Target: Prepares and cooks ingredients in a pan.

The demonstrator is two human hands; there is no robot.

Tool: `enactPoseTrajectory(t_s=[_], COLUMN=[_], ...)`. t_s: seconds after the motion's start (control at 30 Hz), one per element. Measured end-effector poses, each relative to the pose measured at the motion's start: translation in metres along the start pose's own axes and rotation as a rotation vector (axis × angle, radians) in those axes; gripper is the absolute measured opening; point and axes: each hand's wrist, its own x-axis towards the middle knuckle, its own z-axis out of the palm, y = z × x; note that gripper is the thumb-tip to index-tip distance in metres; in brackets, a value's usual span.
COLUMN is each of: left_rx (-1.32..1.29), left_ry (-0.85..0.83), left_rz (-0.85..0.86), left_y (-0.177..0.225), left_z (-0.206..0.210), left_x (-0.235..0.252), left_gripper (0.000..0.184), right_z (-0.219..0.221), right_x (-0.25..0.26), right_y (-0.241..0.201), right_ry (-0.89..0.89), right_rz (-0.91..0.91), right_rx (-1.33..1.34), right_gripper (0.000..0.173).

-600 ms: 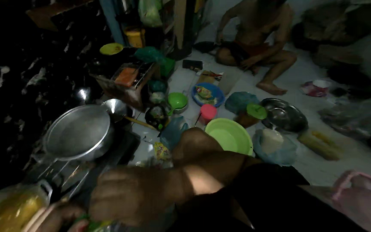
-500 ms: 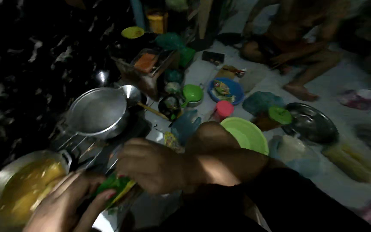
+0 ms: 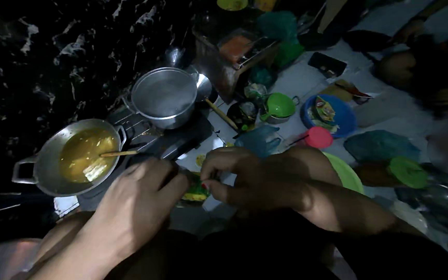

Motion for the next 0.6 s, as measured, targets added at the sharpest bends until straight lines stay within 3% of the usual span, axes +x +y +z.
enactPoseTrajectory(t_s=[0.13, 0.27, 0.37, 0.43, 0.5, 0.6], left_rx=[0.071, 0.071, -0.038, -0.377, -0.779, -1.043], left_ry=[0.068, 0.131, 0.082, -0.094, -0.249, -0.246], left_rz=[0.035, -0.211, -0.486, -0.682, -0.792, -0.912], left_y=[0.002, -0.006, -0.009, -0.007, -0.006, 0.006], left_z=[-0.001, -0.005, -0.006, -0.001, 0.010, 0.020], left_x=[0.005, 0.010, 0.011, 0.011, 0.015, 0.028], left_gripper=[0.015, 0.045, 0.040, 0.036, 0.034, 0.020], right_z=[-0.006, -0.002, 0.010, 0.020, 0.028, 0.040], right_x=[-0.001, -0.002, -0.001, 0.001, 0.002, 0.002], right_y=[-0.001, -0.004, 0.003, 0.013, 0.017, 0.015], right_ry=[0.006, 0.125, 0.279, 0.352, 0.297, 0.176], right_rz=[0.052, 0.119, 0.057, -0.106, -0.202, -0.256], right_rx=[0.280, 0.300, 0.037, -0.308, -0.625, -0.822], right_gripper=[0.011, 0.007, 0.008, 0.012, 0.016, 0.020])
